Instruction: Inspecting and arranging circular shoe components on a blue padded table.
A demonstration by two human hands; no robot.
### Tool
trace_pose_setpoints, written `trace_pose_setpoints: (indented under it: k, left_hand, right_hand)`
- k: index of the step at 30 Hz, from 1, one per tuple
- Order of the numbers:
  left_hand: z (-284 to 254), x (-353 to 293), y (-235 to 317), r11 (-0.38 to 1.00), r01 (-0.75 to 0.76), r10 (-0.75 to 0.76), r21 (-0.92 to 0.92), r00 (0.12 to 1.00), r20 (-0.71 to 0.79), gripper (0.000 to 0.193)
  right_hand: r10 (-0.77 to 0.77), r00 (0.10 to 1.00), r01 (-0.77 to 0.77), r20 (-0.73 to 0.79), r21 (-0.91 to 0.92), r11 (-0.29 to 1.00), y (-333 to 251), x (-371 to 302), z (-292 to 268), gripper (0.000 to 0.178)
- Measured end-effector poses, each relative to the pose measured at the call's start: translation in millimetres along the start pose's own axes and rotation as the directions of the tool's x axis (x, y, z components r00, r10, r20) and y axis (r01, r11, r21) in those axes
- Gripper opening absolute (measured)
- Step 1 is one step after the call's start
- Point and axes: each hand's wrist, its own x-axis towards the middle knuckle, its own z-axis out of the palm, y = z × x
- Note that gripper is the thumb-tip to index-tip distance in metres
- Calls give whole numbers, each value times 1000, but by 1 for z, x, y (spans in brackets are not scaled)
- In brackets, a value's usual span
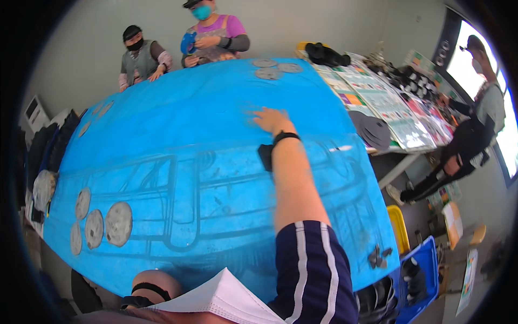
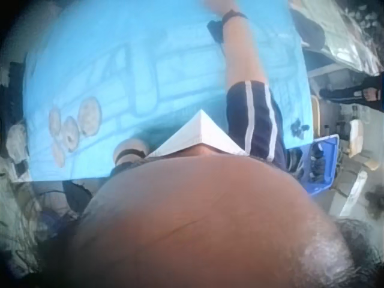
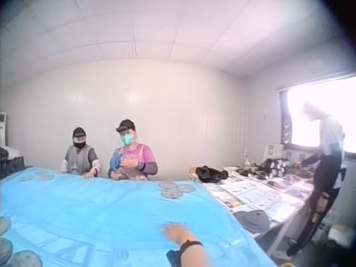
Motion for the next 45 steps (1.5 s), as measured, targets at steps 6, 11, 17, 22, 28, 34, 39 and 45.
trace_pose_setpoints:
  k: [6,11,17,22,28,34,39,45]
  left_hand:
    - [18,-37,-2,995,16,-18,-96,1000,-17,14]
    - [28,-38,-6,990,-144,144,-7,989,19,15]
    - [17,-17,-16,998,-38,36,-51,999,-36,13]
    - [-4,9,-16,995,-4,-9,-100,990,-139,9]
    - [-33,39,-12,992,-12,-20,-122,966,-258,6]
    - [-63,65,-5,996,-87,73,-21,922,-380,7]
    - [-90,84,2,989,-16,-42,-150,927,-374,13]
    - [-106,88,18,979,-111,24,-170,894,-447,18]
  right_hand:
    - [583,638,-746,-503,-218,629,146,-27,-1,52]
    - [579,704,-660,-411,-77,748,187,-28,-8,39]
    - [522,715,-575,-464,35,818,119,-41,-20,39]
    - [10,950,-88,-312,-239,967,23,-98,-3,33]
    - [-507,764,479,-398,-177,860,-86,-224,27,26]
    - [-496,824,474,-273,-147,868,-148,-316,18,26]
    - [-203,923,246,-328,97,964,-161,-321,24,29]
    - [-100,930,193,-353,237,952,-134,-306,57,29]
